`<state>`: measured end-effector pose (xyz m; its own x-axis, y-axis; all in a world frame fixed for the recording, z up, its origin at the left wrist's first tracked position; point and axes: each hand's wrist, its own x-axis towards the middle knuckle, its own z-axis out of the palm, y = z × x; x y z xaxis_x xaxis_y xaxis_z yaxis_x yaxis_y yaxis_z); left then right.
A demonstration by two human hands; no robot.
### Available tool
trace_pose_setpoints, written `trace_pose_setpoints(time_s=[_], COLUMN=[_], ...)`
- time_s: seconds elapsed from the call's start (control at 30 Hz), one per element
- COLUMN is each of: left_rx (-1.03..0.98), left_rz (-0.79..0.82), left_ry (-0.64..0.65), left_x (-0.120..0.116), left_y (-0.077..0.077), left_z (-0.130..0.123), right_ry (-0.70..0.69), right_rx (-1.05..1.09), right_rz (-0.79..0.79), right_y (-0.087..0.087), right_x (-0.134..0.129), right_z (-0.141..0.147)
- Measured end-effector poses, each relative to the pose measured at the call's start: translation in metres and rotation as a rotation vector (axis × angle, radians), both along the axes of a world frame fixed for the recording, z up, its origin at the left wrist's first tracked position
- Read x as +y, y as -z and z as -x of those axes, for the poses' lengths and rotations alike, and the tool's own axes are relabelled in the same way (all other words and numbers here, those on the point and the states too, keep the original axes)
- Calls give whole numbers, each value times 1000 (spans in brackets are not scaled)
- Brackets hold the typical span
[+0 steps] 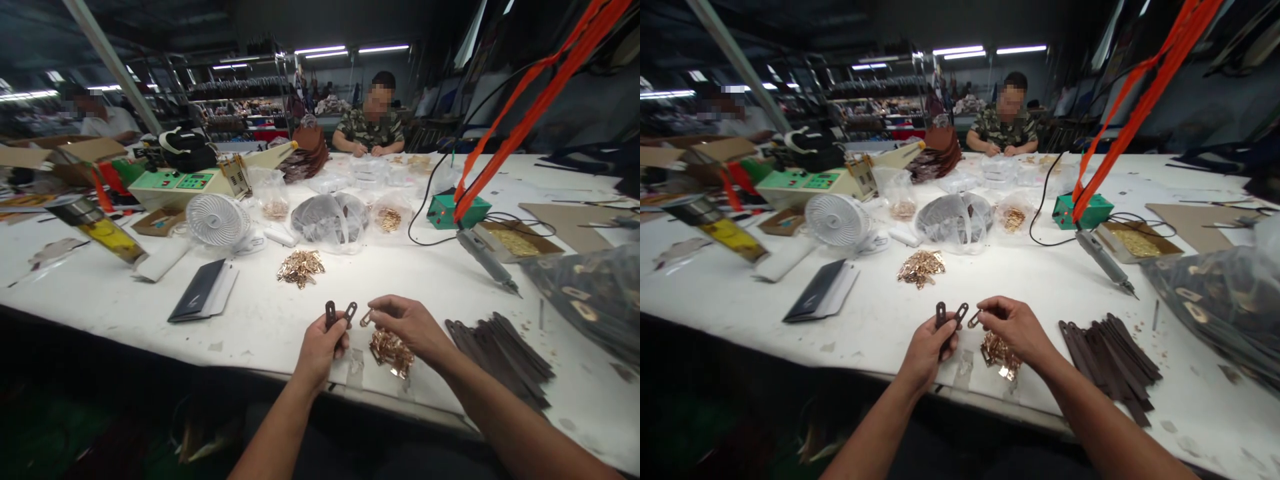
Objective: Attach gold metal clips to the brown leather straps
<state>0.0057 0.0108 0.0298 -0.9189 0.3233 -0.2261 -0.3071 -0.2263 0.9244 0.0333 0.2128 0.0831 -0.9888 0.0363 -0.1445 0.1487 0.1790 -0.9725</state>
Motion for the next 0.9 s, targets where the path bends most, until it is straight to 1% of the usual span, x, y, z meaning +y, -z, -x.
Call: trace_pose_setpoints(time_s=[0.1, 0.2, 0.27, 0.37, 0.43, 0.5, 0.57, 0.63, 0.7, 0.77, 0.83, 0.9], left_rx=[7, 6, -5, -11, -5, 5, 18, 27, 29, 31, 41, 49], left_rz=[-33, -61, -66, -56, -44, -23, 13, 49, 74, 87, 98, 104], left_ry=[-50, -147, -219, -284, -296, -296, -270, -246, -247, -258, -250, -232], left_x=[-1, 1, 4, 7, 8, 7, 7, 6, 6, 6, 6, 6], left_y=[1, 1, 1, 0, 0, -1, -2, -3, -3, -2, 0, 2], left_z=[-1, -3, -4, -4, -2, 0, 3, 6, 10, 13, 14, 14], right_ry=[29, 29, -14, -96, -149, -186, -181, -119, -21, 54, 60, 23], right_rx=[60, 87, 147, 340, 447, 503, 544, 577, 556, 455, 273, 103], right_rz=[53, 66, 29, -100, -160, -168, -160, -138, -111, -72, 8, 127], right_y=[1, 3, 6, 20, 32, 44, 50, 51, 47, 41, 35, 32], right_x=[-16, -30, -35, -38, -37, -36, -35, -33, -31, -28, -26, -26], right_z=[18, 31, 36, 39, 40, 40, 42, 44, 45, 45, 43, 41])
